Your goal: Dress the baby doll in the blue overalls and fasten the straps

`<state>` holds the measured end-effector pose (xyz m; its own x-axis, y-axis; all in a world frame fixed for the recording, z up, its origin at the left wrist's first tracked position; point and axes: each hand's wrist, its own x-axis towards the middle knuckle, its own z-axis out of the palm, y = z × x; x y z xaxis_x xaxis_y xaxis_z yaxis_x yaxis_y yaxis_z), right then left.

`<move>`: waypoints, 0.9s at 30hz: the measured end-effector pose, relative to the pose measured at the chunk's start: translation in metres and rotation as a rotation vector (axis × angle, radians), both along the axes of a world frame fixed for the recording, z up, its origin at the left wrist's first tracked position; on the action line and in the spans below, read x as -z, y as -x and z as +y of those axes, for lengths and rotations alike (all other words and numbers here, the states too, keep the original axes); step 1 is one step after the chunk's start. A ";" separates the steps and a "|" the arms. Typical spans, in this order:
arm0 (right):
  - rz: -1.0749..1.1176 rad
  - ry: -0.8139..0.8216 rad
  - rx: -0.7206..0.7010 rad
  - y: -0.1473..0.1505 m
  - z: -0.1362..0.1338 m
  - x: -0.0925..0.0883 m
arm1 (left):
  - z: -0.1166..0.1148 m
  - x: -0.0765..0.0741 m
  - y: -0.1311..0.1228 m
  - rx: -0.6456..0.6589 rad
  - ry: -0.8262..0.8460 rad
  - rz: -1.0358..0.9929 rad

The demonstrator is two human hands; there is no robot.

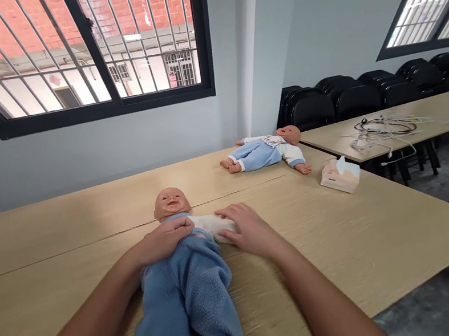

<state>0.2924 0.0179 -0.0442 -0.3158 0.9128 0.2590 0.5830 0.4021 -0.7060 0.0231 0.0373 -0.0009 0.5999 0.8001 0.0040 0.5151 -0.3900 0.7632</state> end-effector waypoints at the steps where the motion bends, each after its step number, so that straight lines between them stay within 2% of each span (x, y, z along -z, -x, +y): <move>1: -0.105 -0.003 0.015 -0.012 0.000 -0.002 | 0.000 0.001 0.001 -0.010 0.031 -0.046; 4: -0.260 0.170 0.019 -0.043 0.003 -0.002 | 0.002 0.009 0.004 -0.051 0.135 -0.164; 6: -0.220 0.295 -0.029 -0.053 0.006 0.000 | 0.004 0.015 0.006 -0.099 0.224 -0.234; 8: -0.127 0.350 -0.039 -0.058 0.007 0.000 | 0.007 0.021 0.006 -0.146 0.302 -0.287; 11: -0.034 0.299 0.052 -0.061 0.009 0.000 | 0.008 0.022 0.007 -0.204 0.346 -0.328; 14: 0.100 0.178 0.141 -0.057 0.013 0.005 | 0.005 0.017 0.008 -0.218 0.346 -0.340; 17: 0.301 -0.012 0.194 -0.034 0.021 0.013 | 0.001 0.014 0.009 -0.156 0.309 -0.315; 20: 0.385 -0.141 0.144 0.005 0.030 0.015 | 0.000 0.019 0.007 -0.088 0.226 -0.372; 23: 0.285 -0.161 0.038 0.043 0.036 0.006 | 0.001 0.026 0.004 -0.056 0.225 -0.525; 27: 0.084 -0.096 -0.120 0.069 0.037 -0.006 | 0.003 0.034 0.001 -0.139 0.138 -0.669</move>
<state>0.2236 0.0549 -0.0378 -0.3943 0.8396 0.3736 0.4671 0.5332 -0.7053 0.0223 0.0399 -0.0351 0.3961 0.8889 0.2302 -0.0450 -0.2316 0.9718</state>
